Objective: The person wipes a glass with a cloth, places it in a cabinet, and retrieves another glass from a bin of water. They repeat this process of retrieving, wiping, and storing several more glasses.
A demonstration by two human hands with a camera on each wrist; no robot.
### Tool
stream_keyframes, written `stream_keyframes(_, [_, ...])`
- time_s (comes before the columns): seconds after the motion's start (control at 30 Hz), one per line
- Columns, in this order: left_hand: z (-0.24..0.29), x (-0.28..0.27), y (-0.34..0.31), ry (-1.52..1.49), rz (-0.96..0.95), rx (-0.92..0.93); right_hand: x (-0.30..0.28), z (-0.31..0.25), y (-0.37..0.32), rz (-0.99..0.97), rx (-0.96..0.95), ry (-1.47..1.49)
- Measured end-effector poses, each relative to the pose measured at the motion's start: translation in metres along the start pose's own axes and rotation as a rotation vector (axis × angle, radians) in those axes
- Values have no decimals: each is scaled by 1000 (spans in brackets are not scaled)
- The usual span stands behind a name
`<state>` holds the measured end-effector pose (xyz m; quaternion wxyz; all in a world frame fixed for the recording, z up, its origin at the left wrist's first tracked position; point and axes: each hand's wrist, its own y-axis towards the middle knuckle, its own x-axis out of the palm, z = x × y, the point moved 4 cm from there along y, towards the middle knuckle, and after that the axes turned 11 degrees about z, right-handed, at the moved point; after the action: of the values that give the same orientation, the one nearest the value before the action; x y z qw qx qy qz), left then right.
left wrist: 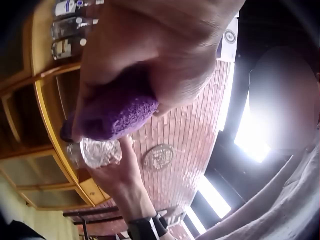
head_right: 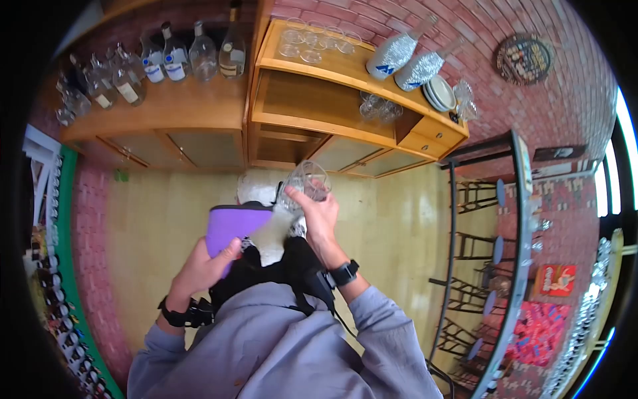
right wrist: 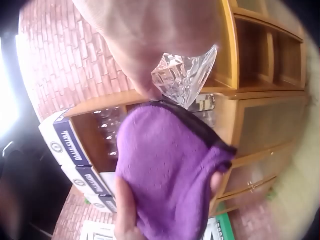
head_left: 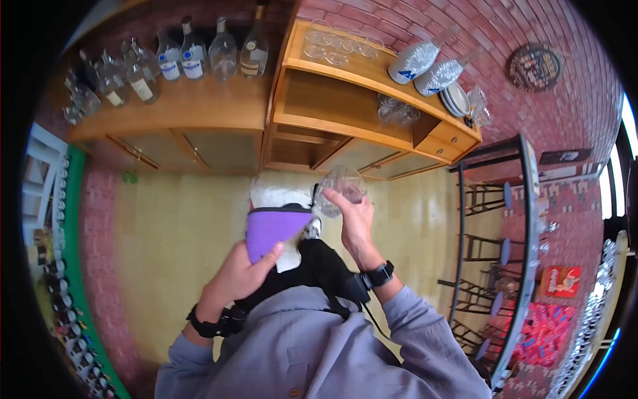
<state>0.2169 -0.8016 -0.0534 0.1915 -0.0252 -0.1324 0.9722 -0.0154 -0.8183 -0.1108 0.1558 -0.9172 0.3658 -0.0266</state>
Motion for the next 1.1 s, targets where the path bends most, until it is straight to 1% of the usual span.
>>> stream_keyframes(0.07, [-9, -25, 1, 25, 85, -139, 6, 4, 23, -1, -22, -100])
stream_keyframes(0.1, [-15, -36, 0, 39, 118, -207, 11, 2, 33, 35, -43, -140])
stream_keyframes(0.13, [-21, -44, -3, 5, 142, -217, 16, 1, 44, 67, -65, -177])
stream_keyframes(0.17, [-26, -51, -6, -73, 237, -208, 22, 3, 57, 36, -76, -208])
stream_keyframes(0.2, [-31, -58, -8, -148, 331, -198, 25, 7, 71, 80, -96, -237])
stream_keyframes(0.27, [-42, -64, -13, -214, 390, -218, 21, 23, 104, 216, -157, -333])
stream_keyframes(0.3, [-49, -66, -15, -250, 429, -226, 26, 25, 115, 200, -158, -359])
stream_keyframes(0.37, [-67, -69, -21, -326, 464, -268, 32, 29, 133, 248, -128, -231])
stream_keyframes(0.4, [-70, -70, -23, -366, 491, -276, 33, 32, 146, 262, -143, -247])
stream_keyframes(0.43, [-70, -72, -26, -406, 521, -280, 36, 34, 157, 233, -144, -265])
stream_keyframes(0.5, [-75, -74, -31, -462, 621, -276, 40, 37, 184, 217, -189, -246])
stream_keyframes(0.57, [-82, -74, -37, -509, 780, -305, 44, 45, 216, 187, -208, -264])
stream_keyframes(0.6, [-85, -73, -38, -521, 812, -316, 45, 44, 225, 230, -199, -255])
stream_keyframes(0.63, [-89, -72, -39, -590, 897, -305, 45, 42, 235, 274, -192, -249])
stream_keyframes(0.67, [-89, -67, -39, -655, 978, -294, 45, 40, 244, 250, -188, -266])
stream_keyframes(0.7, [-85, -59, -37, -660, 1000, -299, 43, 40, 255, 287, -176, -327])
stream_keyframes(0.77, [-78, -48, -30, -737, 1180, -277, 44, 42, 278, 365, -152, -438])
stream_keyframes(0.83, [-82, -33, -28, -748, 1203, -304, 41, 47, 301, 336, -173, -433])
stream_keyframes(0.9, [-80, -18, -24, -722, 1144, -338, 36, 56, 323, 305, -220, -393])
stream_keyframes(0.93, [-82, -9, -22, -724, 1168, -351, 39, 53, 324, 254, -202, -321])
stream_keyframes(0.97, [-81, 0, -20, -716, 1178, -372, 41, 50, 325, 250, -184, -335])
stream_keyframes(1.03, [-77, 17, -14, -766, 1216, -363, 39, 49, 333, 291, -142, -266])
stream_keyframes(1.07, [-76, 23, -11, -756, 1224, -380, 31, 66, 361, 306, -237, -286])
stream_keyframes(1.1, [-76, 30, -8, -819, 1223, -373, 28, 72, 376, 304, -223, -296])
